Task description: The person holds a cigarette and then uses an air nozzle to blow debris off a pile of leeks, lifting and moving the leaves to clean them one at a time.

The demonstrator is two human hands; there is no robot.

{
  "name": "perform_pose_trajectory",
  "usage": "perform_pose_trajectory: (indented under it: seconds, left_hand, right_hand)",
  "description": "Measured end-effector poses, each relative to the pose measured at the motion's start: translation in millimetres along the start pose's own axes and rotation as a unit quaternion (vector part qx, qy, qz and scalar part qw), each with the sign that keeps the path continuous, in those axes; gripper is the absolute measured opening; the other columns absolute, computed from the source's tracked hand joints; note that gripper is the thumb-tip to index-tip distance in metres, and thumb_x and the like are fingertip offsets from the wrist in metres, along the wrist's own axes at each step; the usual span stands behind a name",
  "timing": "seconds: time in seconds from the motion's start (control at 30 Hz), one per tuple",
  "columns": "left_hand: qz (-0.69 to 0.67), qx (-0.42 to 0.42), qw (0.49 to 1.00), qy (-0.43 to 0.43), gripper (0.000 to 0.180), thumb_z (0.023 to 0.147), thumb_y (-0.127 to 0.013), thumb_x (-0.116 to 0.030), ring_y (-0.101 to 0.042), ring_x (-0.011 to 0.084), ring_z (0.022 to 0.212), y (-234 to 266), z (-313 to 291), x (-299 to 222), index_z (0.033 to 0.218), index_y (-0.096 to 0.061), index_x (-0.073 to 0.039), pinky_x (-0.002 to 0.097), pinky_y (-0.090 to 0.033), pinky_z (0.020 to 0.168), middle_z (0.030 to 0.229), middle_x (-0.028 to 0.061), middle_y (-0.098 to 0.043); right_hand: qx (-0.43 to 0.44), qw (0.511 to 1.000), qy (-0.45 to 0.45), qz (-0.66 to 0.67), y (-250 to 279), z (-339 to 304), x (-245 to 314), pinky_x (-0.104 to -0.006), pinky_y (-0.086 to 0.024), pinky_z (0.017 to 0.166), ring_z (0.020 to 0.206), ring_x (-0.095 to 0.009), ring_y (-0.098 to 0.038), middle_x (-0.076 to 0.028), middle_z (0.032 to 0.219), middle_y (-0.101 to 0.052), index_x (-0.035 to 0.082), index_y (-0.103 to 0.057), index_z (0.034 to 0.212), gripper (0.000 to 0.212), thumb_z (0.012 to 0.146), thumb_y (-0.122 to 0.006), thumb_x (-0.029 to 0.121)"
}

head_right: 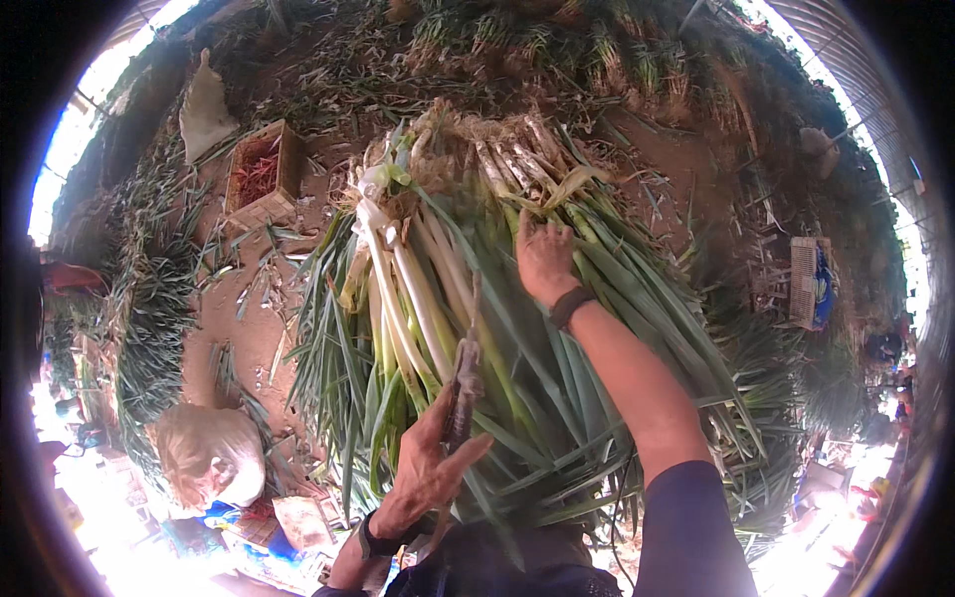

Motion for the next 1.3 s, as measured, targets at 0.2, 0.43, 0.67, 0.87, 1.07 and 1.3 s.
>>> perform_pose_trajectory:
  seconds: [0.2,0.43,0.67,0.87,1.07,1.3]
  left_hand:
    - [0.056,0.013,0.998,-0.021,0.073,0.090,-0.076,-0.028,-0.069,0.0275,0.088,-7,4,2,0.152,-0.043,-0.008,0.0390,-0.055,0.085,0.107,0.0185,-0.067]
    - [0.059,0.060,0.996,0.012,0.073,0.088,-0.073,-0.026,-0.060,0.0194,0.076,-28,9,-1,0.152,-0.046,-0.005,0.0344,-0.051,0.074,0.087,0.0109,-0.062]
    - [0.063,0.099,0.993,0.033,0.074,0.089,-0.072,-0.030,-0.060,0.0196,0.072,-54,6,-5,0.153,-0.045,-0.005,0.0342,-0.051,0.072,0.084,0.0105,-0.063]
    - [0.060,0.093,0.994,0.028,0.065,0.092,-0.072,-0.030,-0.062,0.0210,0.070,-63,26,6,0.146,-0.051,-0.001,0.0362,-0.051,0.069,0.085,0.0123,-0.064]
    - [0.025,0.022,0.999,-0.023,0.052,0.094,-0.072,-0.032,-0.062,0.0185,0.069,-61,64,6,0.131,-0.059,0.002,0.0362,-0.052,0.068,0.079,0.0092,-0.066]
    - [0.031,0.078,0.995,0.051,0.060,0.094,-0.072,-0.035,-0.062,0.0178,0.066,-50,65,-1,0.139,-0.057,0.003,0.0348,-0.053,0.065,0.081,0.0103,-0.067]
  right_hand:
    - [0.118,0.970,-0.015,0.214,37,-1,-5,-0.0470,-0.061,0.075,0.089,-0.041,-0.074,-0.028,0.095,-0.074,-0.007,-0.058,0.130,0.066,0.075,-0.076,0.025]
    - [0.215,0.938,0.015,0.272,52,-59,-49,-0.0485,-0.053,0.090,0.104,-0.045,-0.068,-0.031,0.107,-0.069,-0.008,-0.061,0.109,0.057,0.074,-0.081,0.032]
    - [0.173,0.954,0.044,0.240,51,-132,-51,-0.0516,-0.056,0.077,0.086,-0.049,-0.069,-0.030,0.085,-0.069,-0.006,-0.053,0.102,0.053,0.079,-0.078,0.035]
    - [0.122,0.956,0.068,0.257,59,-183,-58,-0.0548,-0.055,0.069,0.078,-0.049,-0.068,-0.026,0.076,-0.068,-0.003,-0.048,0.108,0.052,0.084,-0.074,0.035]
    - [0.196,0.885,0.031,0.420,88,-214,-58,-0.0496,-0.055,0.084,0.097,-0.045,-0.070,-0.030,0.108,-0.070,-0.004,-0.053,0.132,0.062,0.083,-0.073,0.028]
    - [0.263,0.704,0.026,0.659,79,-235,-87,-0.0327,-0.052,0.094,0.104,-0.018,-0.066,-0.012,0.117,-0.072,-0.003,-0.055,0.142,0.059,0.092,-0.074,0.024]
Point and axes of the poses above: each hand's wrist, its own z-axis towards the middle knuckle, its own y-axis out of the back of the hand, x = y × z, the point moved 1 cm from there along z, towards the middle knuckle
